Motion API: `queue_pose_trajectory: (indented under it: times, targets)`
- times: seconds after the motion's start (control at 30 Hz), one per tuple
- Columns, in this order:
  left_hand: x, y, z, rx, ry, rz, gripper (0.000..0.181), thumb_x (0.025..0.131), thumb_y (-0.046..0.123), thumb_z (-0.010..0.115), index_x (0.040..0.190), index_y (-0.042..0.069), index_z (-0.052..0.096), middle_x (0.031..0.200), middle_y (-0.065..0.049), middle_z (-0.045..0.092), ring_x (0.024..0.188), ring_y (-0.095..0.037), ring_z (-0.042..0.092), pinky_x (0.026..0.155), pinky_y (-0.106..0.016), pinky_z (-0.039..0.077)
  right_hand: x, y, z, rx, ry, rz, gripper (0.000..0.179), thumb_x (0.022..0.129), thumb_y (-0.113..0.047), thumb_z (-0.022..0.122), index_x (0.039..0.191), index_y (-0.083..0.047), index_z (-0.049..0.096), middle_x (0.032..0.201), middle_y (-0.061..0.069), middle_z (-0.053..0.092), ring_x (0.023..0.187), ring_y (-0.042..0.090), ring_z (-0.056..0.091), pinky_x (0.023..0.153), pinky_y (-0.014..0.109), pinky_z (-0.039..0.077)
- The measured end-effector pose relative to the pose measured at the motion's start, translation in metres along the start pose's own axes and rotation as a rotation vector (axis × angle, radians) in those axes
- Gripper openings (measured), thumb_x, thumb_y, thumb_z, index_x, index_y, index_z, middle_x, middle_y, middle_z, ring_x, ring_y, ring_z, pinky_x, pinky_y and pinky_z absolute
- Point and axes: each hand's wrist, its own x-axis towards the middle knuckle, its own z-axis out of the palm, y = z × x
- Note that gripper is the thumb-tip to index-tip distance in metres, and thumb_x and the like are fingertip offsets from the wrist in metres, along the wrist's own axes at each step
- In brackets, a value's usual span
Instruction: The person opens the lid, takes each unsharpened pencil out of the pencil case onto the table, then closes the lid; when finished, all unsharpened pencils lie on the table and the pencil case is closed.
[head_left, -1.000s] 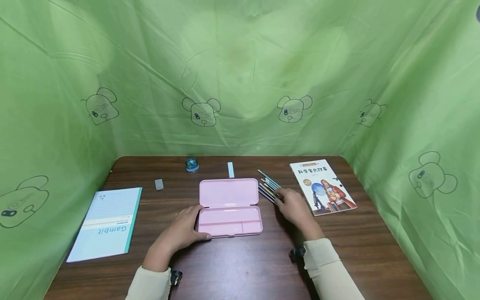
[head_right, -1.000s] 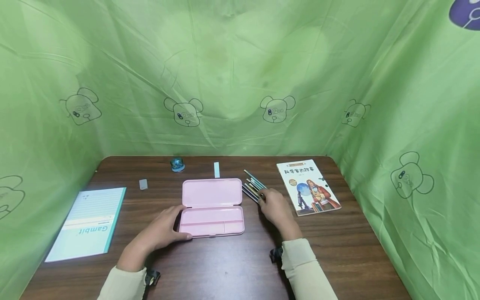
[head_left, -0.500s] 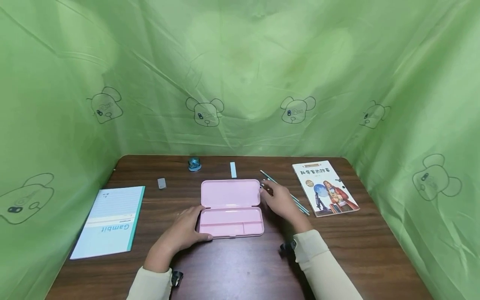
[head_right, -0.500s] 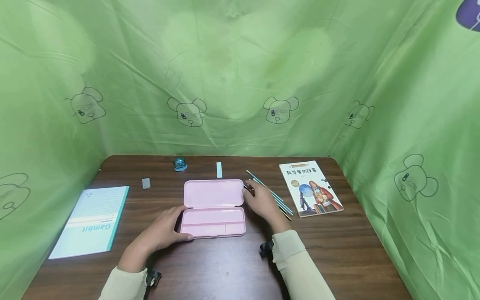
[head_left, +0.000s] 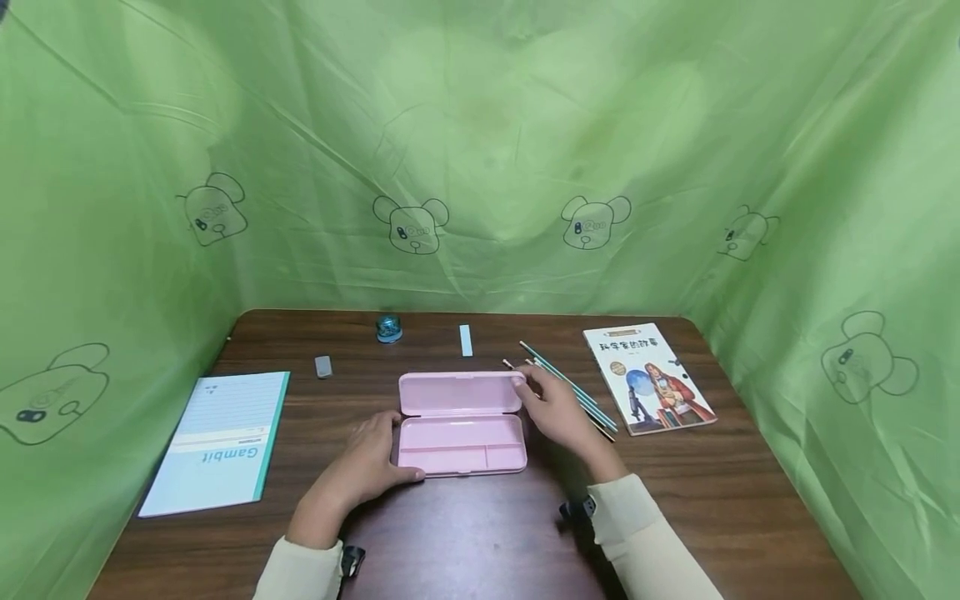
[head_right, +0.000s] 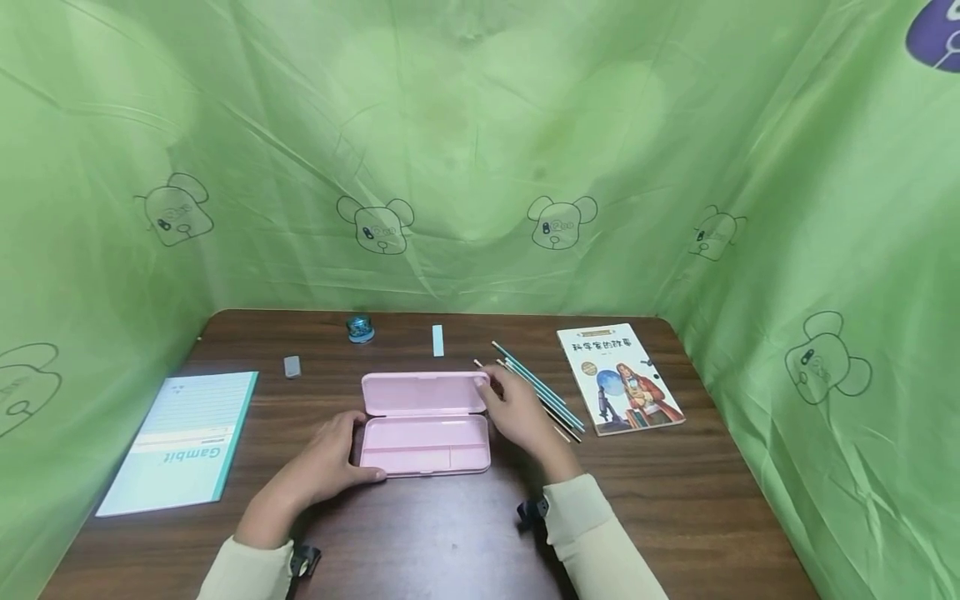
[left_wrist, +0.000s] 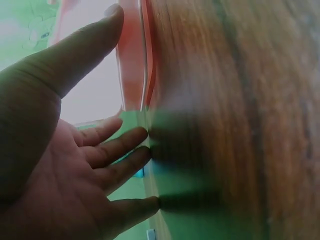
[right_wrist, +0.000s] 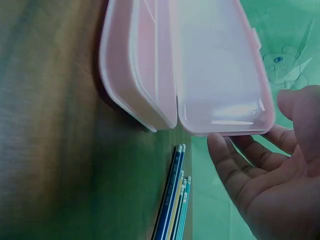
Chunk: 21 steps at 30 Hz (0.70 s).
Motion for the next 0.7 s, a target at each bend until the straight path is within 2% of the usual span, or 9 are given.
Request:
queue_pose_trajectory:
  times: [0.13, 0.2, 0.3, 0.37, 0.47, 0.53, 0.6, 0.7]
  targets:
    - [-0.003, -0.001, 0.001, 0.035, 0.026, 0.037, 0.108, 0.084, 0.044, 0.1, 0.157, -0.013, 0.046, 0.154, -0.033, 0.059, 0.151, -0.049, 0.054, 0.132, -0.072, 0.032, -0.019, -0.005, 0.0, -0.042, -0.004, -0.05, 0.019, 0.115, -0.024, 0.065, 0.116, -0.012, 0.079, 0.11, 0.005, 0.08, 0.107, 0.019, 0.073, 0.099, 0.047, 0.062]
    - [-0.006, -0.002, 0.0, 0.048, 0.042, 0.062, 0.109, 0.083, 0.044, 0.1, 0.158, -0.014, 0.044, 0.155, -0.035, 0.059, 0.151, -0.051, 0.054, 0.131, -0.071, 0.034, -0.025, -0.008, 0.003, -0.085, -0.019, -0.081, 0.018, 0.114, -0.024, 0.066, 0.108, -0.013, 0.079, 0.104, 0.002, 0.078, 0.101, 0.017, 0.071, 0.095, 0.044, 0.062]
    - [-0.009, -0.001, -0.003, 0.053, 0.041, 0.076, 0.116, 0.081, 0.045, 0.101, 0.162, -0.012, 0.041, 0.159, -0.035, 0.056, 0.153, -0.052, 0.052, 0.13, -0.072, 0.035, -0.032, -0.011, 0.009, -0.172, -0.048, -0.124, 0.019, 0.113, -0.027, 0.068, 0.099, -0.016, 0.077, 0.1, -0.001, 0.074, 0.095, 0.014, 0.068, 0.088, 0.039, 0.06]
    - [-0.011, 0.002, -0.005, 0.057, 0.028, 0.077, 0.118, 0.081, 0.049, 0.1, 0.165, -0.008, 0.04, 0.162, -0.034, 0.054, 0.153, -0.053, 0.051, 0.128, -0.074, 0.037, -0.035, -0.012, 0.014, -0.245, -0.07, -0.151, 0.019, 0.111, -0.028, 0.071, 0.098, -0.016, 0.077, 0.101, 0.0, 0.075, 0.096, 0.016, 0.068, 0.089, 0.04, 0.06]
    - [-0.009, 0.009, -0.008, 0.092, 0.005, 0.106, 0.1, 0.093, 0.054, 0.089, 0.168, 0.003, 0.045, 0.163, -0.031, 0.054, 0.154, -0.054, 0.05, 0.125, -0.077, 0.037, -0.037, -0.013, 0.021, -0.363, -0.095, -0.165, 0.022, 0.11, -0.033, 0.071, 0.109, -0.012, 0.078, 0.115, 0.006, 0.076, 0.11, 0.024, 0.071, 0.098, 0.045, 0.062]
    - [-0.006, 0.014, -0.008, 0.129, 0.004, 0.14, 0.083, 0.104, 0.054, 0.076, 0.168, 0.009, 0.048, 0.164, -0.029, 0.053, 0.155, -0.054, 0.049, 0.123, -0.081, 0.037, -0.036, -0.013, 0.025, -0.438, -0.109, -0.17, 0.034, 0.11, -0.039, 0.069, 0.125, -0.009, 0.076, 0.131, 0.015, 0.074, 0.125, 0.033, 0.069, 0.109, 0.053, 0.059]
    - [-0.002, 0.021, -0.007, 0.153, 0.004, 0.163, 0.071, 0.112, 0.051, 0.065, 0.169, 0.012, 0.049, 0.169, -0.029, 0.049, 0.159, -0.055, 0.044, 0.124, -0.083, 0.034, -0.033, -0.014, 0.029, -0.497, -0.137, -0.169, 0.05, 0.111, -0.047, 0.066, 0.142, -0.008, 0.069, 0.146, 0.021, 0.066, 0.137, 0.041, 0.063, 0.115, 0.06, 0.055]
    - [0.004, 0.029, -0.003, 0.174, -0.019, 0.153, 0.068, 0.115, 0.048, 0.057, 0.172, 0.014, 0.044, 0.178, -0.028, 0.036, 0.166, -0.057, 0.031, 0.125, -0.087, 0.026, -0.028, -0.014, 0.033, -0.55, -0.204, -0.139, 0.068, 0.111, -0.058, 0.061, 0.161, -0.012, 0.056, 0.165, 0.027, 0.051, 0.153, 0.051, 0.049, 0.123, 0.072, 0.044]
